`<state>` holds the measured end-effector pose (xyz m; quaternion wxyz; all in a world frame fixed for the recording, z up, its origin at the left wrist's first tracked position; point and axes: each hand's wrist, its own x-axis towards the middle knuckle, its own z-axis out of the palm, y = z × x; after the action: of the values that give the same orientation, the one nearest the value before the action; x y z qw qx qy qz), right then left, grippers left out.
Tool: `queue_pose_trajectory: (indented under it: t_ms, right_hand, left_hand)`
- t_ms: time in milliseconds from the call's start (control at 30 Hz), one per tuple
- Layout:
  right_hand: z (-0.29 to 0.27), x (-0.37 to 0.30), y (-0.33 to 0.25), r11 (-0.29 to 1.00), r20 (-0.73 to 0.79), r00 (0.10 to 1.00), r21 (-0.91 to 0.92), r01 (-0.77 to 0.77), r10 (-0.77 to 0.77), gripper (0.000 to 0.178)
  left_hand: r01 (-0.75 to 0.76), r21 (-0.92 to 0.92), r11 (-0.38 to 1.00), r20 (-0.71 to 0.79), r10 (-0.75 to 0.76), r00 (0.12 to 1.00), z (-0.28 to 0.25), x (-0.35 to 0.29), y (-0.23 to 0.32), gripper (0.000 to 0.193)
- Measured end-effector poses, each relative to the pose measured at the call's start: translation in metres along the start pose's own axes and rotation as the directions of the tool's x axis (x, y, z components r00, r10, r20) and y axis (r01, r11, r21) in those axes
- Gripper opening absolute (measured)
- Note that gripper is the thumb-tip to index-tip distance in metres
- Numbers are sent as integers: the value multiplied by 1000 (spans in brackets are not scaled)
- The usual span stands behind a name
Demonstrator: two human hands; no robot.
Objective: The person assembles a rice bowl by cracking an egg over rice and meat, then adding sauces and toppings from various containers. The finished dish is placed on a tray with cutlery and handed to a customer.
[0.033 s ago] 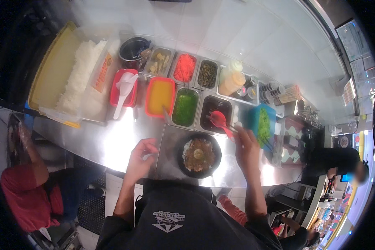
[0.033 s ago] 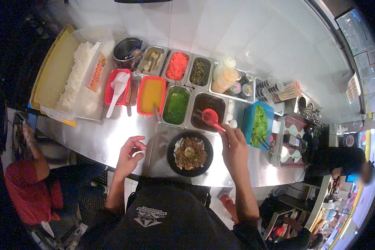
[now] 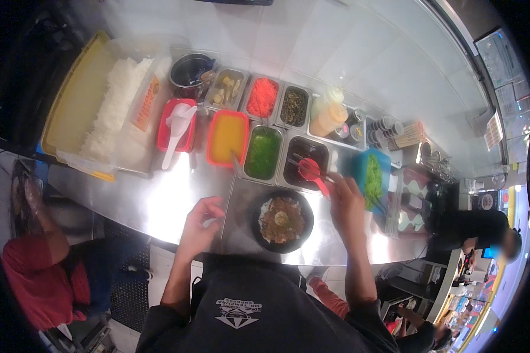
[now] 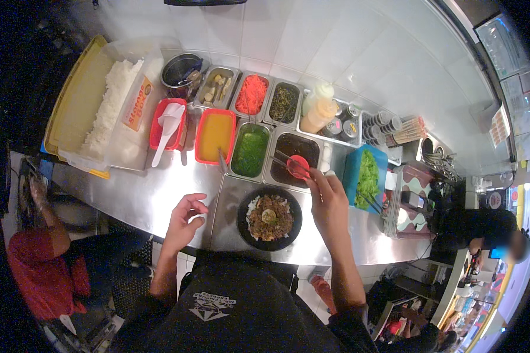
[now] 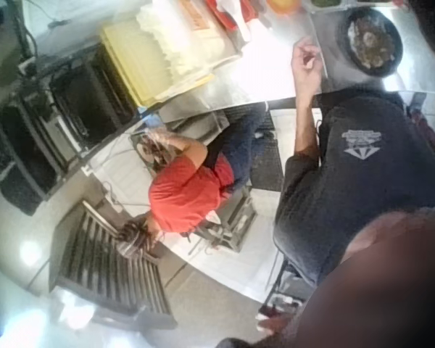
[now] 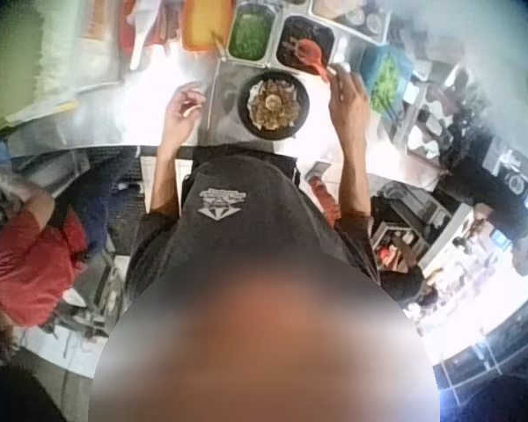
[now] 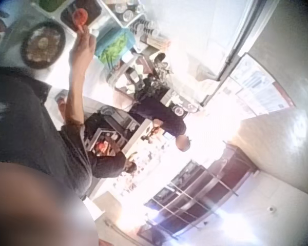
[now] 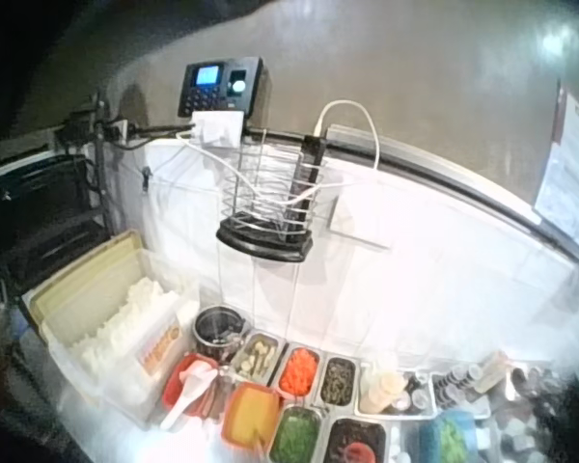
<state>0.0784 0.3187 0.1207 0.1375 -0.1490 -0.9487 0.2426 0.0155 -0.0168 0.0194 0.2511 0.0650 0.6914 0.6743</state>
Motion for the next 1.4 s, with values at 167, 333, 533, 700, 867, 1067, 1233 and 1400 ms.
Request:
queue_pose_trajectory:
  t_ms: [167,333,533,700,867,1067,1233,1400]
  right_hand:
    - [43,49,0,974,95,974,-77,214,-206,24]
    - [87,62,9,942,365,879,-16,335,-306,35]
    - [68,75,11,961,329,908,0,276,-261,29]
    - [62,88,21,978,285,936,26,209,-208,27]
    - [72,110,20,973,255,939,68,221,-231,24]
    - [86,141,2,978,229,951,80,195,-208,26]
    - [136,180,-17,974,182,957,31,226,-228,30]
    - [195,205,-11,974,261,963,-189,125,-72,42]
  left_hand:
    - [10,22,1000,-56,-9,998,-8,-1,5,54]
    - [25,-4,1000,-115,-25,993,-20,2,-6,56]
    - [65,-30,997,-174,-69,982,-20,6,-29,50]
    - [131,57,990,-234,-115,966,-20,19,-78,31]
    - [179,90,980,-280,-148,949,-20,17,-101,30]
    - [212,-53,976,-342,-217,914,-26,22,-101,27]
    - [192,-85,978,-333,-209,919,-27,24,-108,25]
    - [165,-103,981,-326,-190,926,-26,23,-102,24]
